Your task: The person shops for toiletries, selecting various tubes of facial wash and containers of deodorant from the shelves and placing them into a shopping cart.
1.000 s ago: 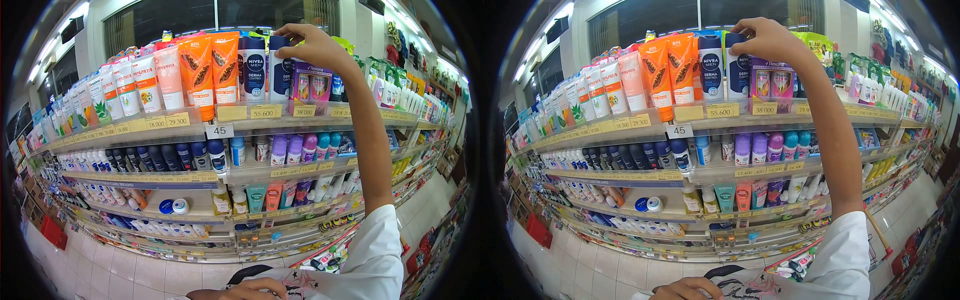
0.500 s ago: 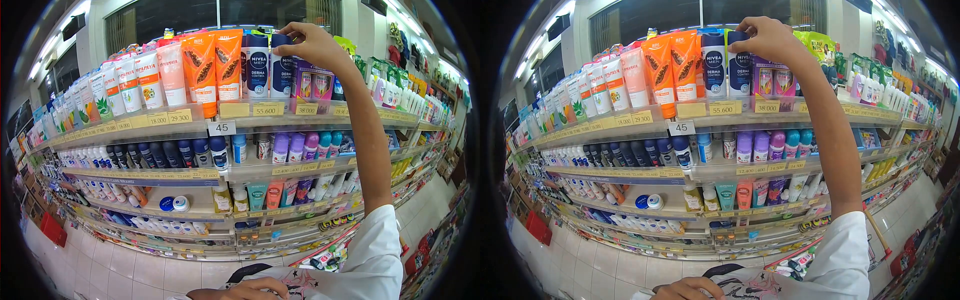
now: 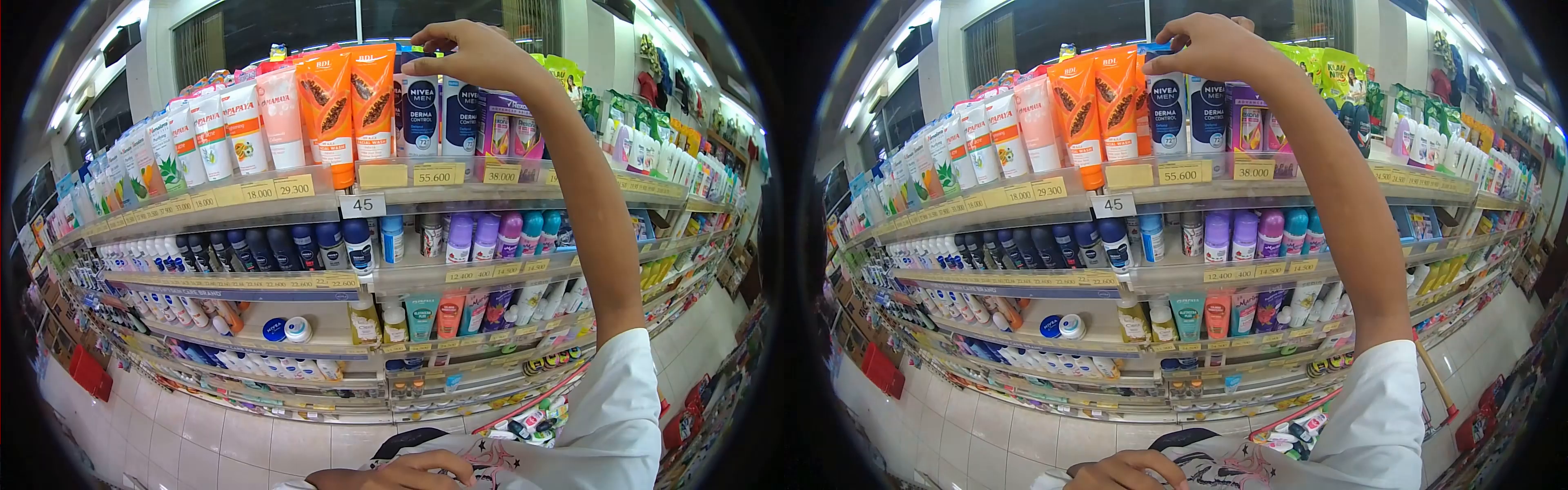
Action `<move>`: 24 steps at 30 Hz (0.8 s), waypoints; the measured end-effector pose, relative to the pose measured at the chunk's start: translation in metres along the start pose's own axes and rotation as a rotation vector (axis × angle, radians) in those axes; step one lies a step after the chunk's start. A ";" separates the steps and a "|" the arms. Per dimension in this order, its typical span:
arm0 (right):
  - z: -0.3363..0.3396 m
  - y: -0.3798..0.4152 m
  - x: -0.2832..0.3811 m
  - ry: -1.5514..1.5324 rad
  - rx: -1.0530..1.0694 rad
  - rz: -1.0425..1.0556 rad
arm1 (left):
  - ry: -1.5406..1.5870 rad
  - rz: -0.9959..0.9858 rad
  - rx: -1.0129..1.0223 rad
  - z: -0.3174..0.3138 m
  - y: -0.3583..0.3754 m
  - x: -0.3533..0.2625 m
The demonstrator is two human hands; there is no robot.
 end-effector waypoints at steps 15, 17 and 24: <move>-0.010 -0.014 -0.006 -0.224 0.027 0.024 | -0.043 0.008 0.029 0.003 0.000 -0.001; -0.010 -0.012 -0.005 -0.263 0.032 0.030 | -0.042 0.006 0.013 0.003 0.001 0.000; 0.025 0.004 0.021 -0.299 0.097 -0.129 | -0.055 0.010 0.006 0.002 -0.004 0.003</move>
Point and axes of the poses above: each hand's wrist, its own y-axis away from the middle knuckle, its own z-axis out of the back of the hand, x = y × z, the point moved 4 cm from there along -y, towards the middle knuckle, and after that the axes turned 7 degrees about z, right-handed, at the moved point
